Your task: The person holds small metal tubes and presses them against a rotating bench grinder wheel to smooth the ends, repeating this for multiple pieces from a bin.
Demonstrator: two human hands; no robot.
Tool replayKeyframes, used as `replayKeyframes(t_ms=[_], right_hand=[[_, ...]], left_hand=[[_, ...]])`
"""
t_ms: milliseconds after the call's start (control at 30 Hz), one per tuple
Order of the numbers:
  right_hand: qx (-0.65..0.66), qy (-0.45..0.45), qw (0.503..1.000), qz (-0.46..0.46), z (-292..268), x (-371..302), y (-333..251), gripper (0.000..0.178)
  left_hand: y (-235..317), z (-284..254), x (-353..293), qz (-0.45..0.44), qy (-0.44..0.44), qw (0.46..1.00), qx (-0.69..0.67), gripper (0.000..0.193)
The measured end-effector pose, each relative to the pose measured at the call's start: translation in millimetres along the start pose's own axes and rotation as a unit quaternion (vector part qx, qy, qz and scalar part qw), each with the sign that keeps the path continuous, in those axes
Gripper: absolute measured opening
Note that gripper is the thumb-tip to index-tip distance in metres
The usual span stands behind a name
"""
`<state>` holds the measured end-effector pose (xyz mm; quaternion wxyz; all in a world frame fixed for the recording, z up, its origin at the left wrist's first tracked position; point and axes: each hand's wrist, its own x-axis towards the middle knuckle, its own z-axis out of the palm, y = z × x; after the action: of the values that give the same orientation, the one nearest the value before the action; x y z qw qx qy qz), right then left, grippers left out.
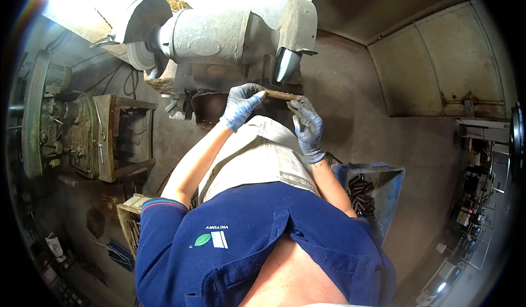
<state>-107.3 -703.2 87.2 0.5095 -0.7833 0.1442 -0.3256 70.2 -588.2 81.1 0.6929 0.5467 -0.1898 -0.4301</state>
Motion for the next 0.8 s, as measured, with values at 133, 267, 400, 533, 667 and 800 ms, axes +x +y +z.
replayKeyframes(t_ms=[133,267,400,533,667,800], right_hand=[[-0.081,0.006,0.995,-0.062,-3.6,3.6,12.8,0.029],[0.022,0.040,0.998,0.040,-3.0,0.4,30.5,0.024],[0.008,0.063,0.997,0.048,-4.4,6.8,34.0,0.019],[0.038,0.068,0.995,0.065,-9.7,12.9,46.6,0.016],[0.097,0.069,0.986,0.119,-17.5,21.5,41.3,0.014],[0.120,0.081,0.983,0.112,-18.8,20.7,52.8,0.014]], left_hand=[[-5.0,0.7,9.3,-0.046,-0.004,0.997,-0.069,0.015],[-21.5,2.8,14.3,0.043,0.025,0.997,0.063,0.014],[-28.4,2.4,20.0,-0.015,0.042,0.997,0.057,0.014],[-39.8,13.2,29.3,-0.064,0.050,0.989,-0.120,0.011],[-49.2,31.3,38.5,-0.062,0.068,0.974,-0.205,0.009],[-47.2,40.1,42.5,-0.068,0.096,0.969,-0.216,0.007]])
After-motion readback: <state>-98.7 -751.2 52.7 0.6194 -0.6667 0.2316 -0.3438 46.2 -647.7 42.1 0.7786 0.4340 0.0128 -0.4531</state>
